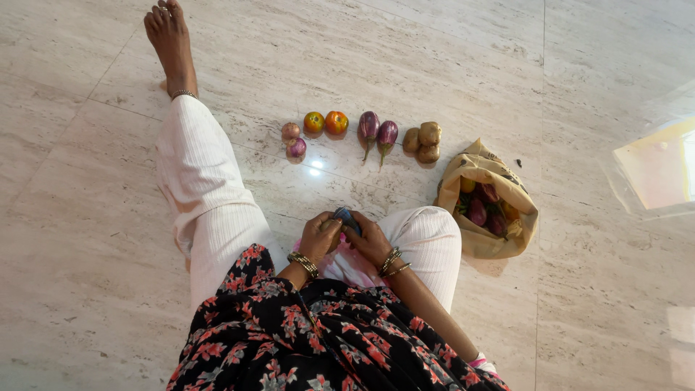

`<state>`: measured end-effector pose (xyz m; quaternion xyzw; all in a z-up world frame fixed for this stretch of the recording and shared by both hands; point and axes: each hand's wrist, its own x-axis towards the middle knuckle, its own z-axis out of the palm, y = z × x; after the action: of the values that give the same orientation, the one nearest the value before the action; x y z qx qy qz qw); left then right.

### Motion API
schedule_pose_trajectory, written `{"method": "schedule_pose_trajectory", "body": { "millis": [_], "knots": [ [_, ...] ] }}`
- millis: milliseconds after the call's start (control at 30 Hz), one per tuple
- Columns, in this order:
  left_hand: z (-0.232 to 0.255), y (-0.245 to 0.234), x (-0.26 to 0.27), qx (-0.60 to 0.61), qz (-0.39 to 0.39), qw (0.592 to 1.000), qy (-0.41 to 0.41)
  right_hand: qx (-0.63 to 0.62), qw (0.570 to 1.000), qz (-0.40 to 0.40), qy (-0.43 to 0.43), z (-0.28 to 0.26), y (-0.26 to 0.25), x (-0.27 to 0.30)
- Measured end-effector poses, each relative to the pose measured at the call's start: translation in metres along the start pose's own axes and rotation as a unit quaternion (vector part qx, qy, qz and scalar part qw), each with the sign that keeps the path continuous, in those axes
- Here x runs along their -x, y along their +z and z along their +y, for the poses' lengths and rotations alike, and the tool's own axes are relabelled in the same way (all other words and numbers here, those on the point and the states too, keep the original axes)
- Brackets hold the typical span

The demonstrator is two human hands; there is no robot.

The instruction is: The person sits on the floor and peels potatoes and tomatoes using a small knife. They handle each vegetable one at a time, removing the skin and placing the peeled items on the floor.

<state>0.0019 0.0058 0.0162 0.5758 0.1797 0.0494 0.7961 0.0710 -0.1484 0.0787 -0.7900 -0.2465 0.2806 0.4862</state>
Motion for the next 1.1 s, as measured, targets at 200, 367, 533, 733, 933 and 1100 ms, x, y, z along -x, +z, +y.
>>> {"method": "schedule_pose_trajectory", "body": {
  "millis": [200,367,533,733,933,1100],
  "knots": [
    [0.007,-0.001,0.004,0.004,0.008,1.0,-0.024,0.034,0.999,-0.002,-0.013,-0.001,0.001,0.001],
    [0.006,-0.002,0.003,-0.022,0.015,1.0,-0.015,0.043,0.999,-0.001,-0.013,0.0,0.003,-0.001],
    [-0.003,-0.004,0.0,-0.037,0.01,0.999,-0.01,0.05,0.998,0.0,-0.025,0.001,0.002,0.0],
    [-0.008,-0.005,-0.003,-0.064,0.013,0.998,-0.008,0.047,0.999,-0.003,-0.021,-0.002,0.002,0.001],
    [-0.014,-0.006,-0.005,-0.065,0.015,0.998,-0.008,0.063,0.997,0.012,-0.043,-0.002,0.003,0.0],
    [-0.014,-0.006,-0.003,-0.092,0.025,0.995,-0.015,0.089,0.994,0.014,-0.06,-0.001,0.003,0.001]
  ]
}}
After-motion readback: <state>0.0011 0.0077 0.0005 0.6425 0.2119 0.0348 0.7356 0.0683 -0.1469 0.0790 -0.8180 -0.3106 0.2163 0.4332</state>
